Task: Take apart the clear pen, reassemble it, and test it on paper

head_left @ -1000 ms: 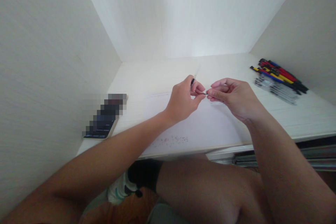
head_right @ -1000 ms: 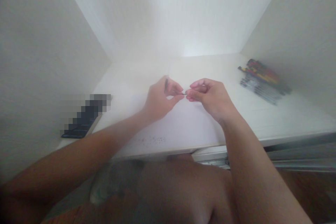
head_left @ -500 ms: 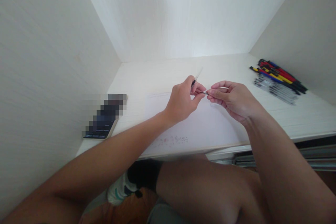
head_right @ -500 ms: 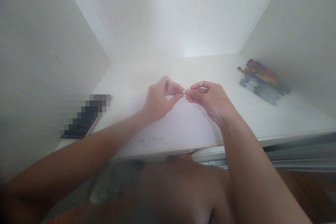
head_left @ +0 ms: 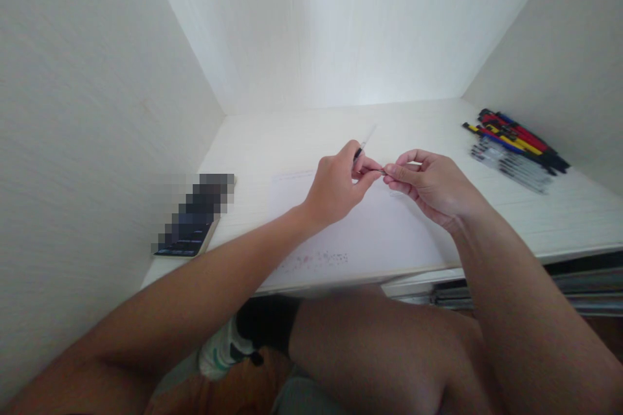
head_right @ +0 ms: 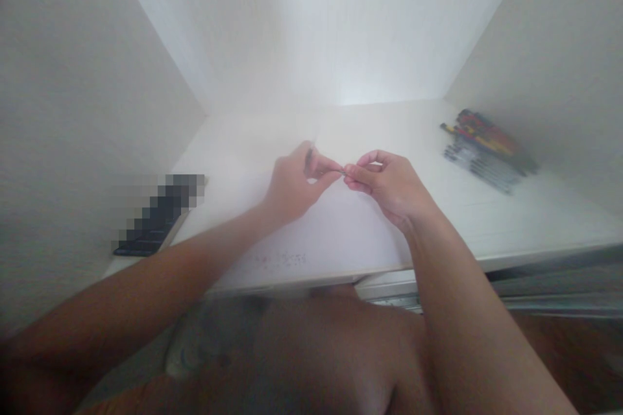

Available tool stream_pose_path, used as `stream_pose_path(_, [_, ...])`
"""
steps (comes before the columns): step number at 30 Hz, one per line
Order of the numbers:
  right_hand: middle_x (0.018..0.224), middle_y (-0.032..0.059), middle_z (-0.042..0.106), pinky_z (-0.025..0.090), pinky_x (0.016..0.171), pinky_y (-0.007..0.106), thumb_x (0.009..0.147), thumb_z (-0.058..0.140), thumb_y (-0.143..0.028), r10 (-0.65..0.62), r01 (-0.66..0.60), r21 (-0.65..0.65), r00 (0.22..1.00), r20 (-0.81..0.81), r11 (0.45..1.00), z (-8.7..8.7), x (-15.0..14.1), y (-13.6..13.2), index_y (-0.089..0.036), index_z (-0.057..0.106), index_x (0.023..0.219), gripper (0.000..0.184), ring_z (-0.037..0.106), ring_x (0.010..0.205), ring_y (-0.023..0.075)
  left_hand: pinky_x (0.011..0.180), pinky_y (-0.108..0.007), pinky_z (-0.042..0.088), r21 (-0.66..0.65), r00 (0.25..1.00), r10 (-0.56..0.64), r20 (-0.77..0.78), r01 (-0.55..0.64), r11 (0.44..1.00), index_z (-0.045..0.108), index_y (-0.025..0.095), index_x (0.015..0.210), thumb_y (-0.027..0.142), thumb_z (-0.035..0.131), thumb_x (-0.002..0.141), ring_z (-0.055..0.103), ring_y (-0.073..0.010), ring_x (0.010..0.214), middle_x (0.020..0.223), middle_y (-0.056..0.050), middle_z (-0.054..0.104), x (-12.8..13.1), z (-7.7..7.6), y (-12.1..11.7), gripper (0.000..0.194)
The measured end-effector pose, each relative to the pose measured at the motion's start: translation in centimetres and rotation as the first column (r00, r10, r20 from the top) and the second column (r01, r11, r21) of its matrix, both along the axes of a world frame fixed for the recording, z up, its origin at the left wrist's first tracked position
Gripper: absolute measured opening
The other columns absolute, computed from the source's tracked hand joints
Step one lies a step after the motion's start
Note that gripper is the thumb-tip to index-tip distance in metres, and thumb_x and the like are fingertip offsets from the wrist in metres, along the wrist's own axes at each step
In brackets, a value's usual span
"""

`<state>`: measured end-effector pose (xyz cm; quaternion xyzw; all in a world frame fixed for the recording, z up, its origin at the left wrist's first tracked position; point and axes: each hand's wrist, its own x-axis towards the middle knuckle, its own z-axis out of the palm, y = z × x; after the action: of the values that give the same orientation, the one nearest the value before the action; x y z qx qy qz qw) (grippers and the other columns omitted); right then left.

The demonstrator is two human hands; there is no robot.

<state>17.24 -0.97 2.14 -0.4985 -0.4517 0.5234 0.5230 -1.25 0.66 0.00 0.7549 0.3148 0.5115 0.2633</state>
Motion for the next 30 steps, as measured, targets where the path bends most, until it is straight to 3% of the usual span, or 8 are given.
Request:
stream_pose_path(5, [0.071,0.0049,0.072,0.058,0.068,0.025,0.049,0.104,-0.044,-0.009,0.009,0.002,0.999,0.041,1.000,-0.1,0.0,0.0,-0.017,0.066,0.076,0.053,0.068,0.068,0.0145,0.074,-0.029,0.061,0.034,1.000,-0.021,0.010,0.021,0.999,0.032,0.024,0.080,0.014,0.071,0.090,0.077,-0.0139,0.083,0.094,0.000,0.081,-0.1,-0.3,0.2,0.041])
stream_pose_path(8, [0.077,0.0055,0.073,0.058,0.072,0.031,0.065,0.096,-0.045,-0.017,0.005,0.063,0.982,0.190,0.998,0.1,0.7,0.0,-0.018,0.069,0.081,0.042,0.069,0.071,0.0167,0.073,-0.028,0.060,0.047,1.000,-0.006,0.006,0.006,0.999,0.032,0.024,0.080,0.013,0.070,0.089,0.076,-0.0126,0.081,0.091,0.000,0.080,-0.1,-0.3,0.2,0.041])
stream_pose_path(10, [0.084,0.0065,0.075,0.057,0.073,0.035,0.075,0.087,-0.045,-0.036,-0.026,0.146,0.912,0.408,0.989,0.3,1.7,0.0,-0.019,0.072,0.086,0.032,0.068,0.074,0.0189,0.072,-0.027,0.060,0.048,1.000,0.010,-0.001,-0.010,0.999,0.033,0.024,0.080,0.011,0.070,0.088,0.075,-0.0117,0.078,0.090,0.001,0.079,-0.1,-0.3,0.2,0.040])
stream_pose_path(13, [0.093,0.0067,0.077,0.054,0.078,0.040,0.079,0.080,-0.042,-0.025,-0.161,0.187,0.689,0.724,0.969,0.4,3.5,0.1,-0.021,0.076,0.090,0.023,0.070,0.081,0.0229,0.071,-0.026,0.059,0.036,0.999,0.032,-0.009,-0.032,0.999,0.032,0.024,0.079,0.010,0.069,0.087,0.074,-0.0114,0.077,0.088,0.002,0.078,-0.1,-0.4,0.4,0.040])
stream_pose_path(15, [0.096,0.0056,0.078,0.054,0.083,0.041,0.079,0.077,-0.038,0.030,-0.243,0.132,0.567,0.823,0.961,0.2,4.3,0.1,-0.023,0.077,0.091,0.020,0.071,0.086,0.0249,0.072,-0.026,0.059,0.035,0.999,0.039,-0.013,-0.039,0.999,0.032,0.024,0.079,0.010,0.069,0.087,0.074,-0.0111,0.077,0.087,0.002,0.078,-0.1,-0.5,0.5,0.040])
stream_pose_path(17, [0.099,0.0045,0.078,0.054,0.087,0.042,0.079,0.075,-0.033,0.061,-0.283,0.093,0.492,0.869,0.955,0.0,4.7,0.2,-0.023,0.077,0.093,0.017,0.073,0.090,0.0255,0.071,-0.026,0.058,0.036,0.999,0.042,-0.019,-0.042,0.998,0.032,0.025,0.079,0.010,0.068,0.087,0.073,-0.0109,0.076,0.087,0.002,0.078,-0.2,-0.6,0.5,0.040])
stream_pose_path(22, [0.097,0.0044,0.079,0.053,0.087,0.041,0.083,0.067,-0.018,0.055,-0.290,0.056,0.360,0.931,0.955,-0.4,4.3,0.2,-0.022,0.078,0.094,0.016,0.073,0.091,0.0261,0.071,-0.027,0.057,0.034,0.997,0.061,-0.041,-0.059,0.998,0.032,0.024,0.079,0.010,0.068,0.087,0.072,-0.0110,0.074,0.087,0.002,0.077,-0.2,-0.7,0.5,0.040])
stream_pose_path(30, [0.102,0.0059,0.079,0.054,0.090,0.039,0.086,0.068,-0.013,0.059,-0.231,0.004,0.266,0.962,0.973,0.2,3.8,0.0,-0.020,0.079,0.099,0.019,0.073,0.094,0.0260,0.071,-0.027,0.057,0.024,0.996,0.057,-0.074,-0.055,0.998,0.032,0.024,0.079,0.009,0.067,0.086,0.071,-0.0105,0.073,0.089,0.002,0.078,-0.2,-0.6,0.5,0.039])
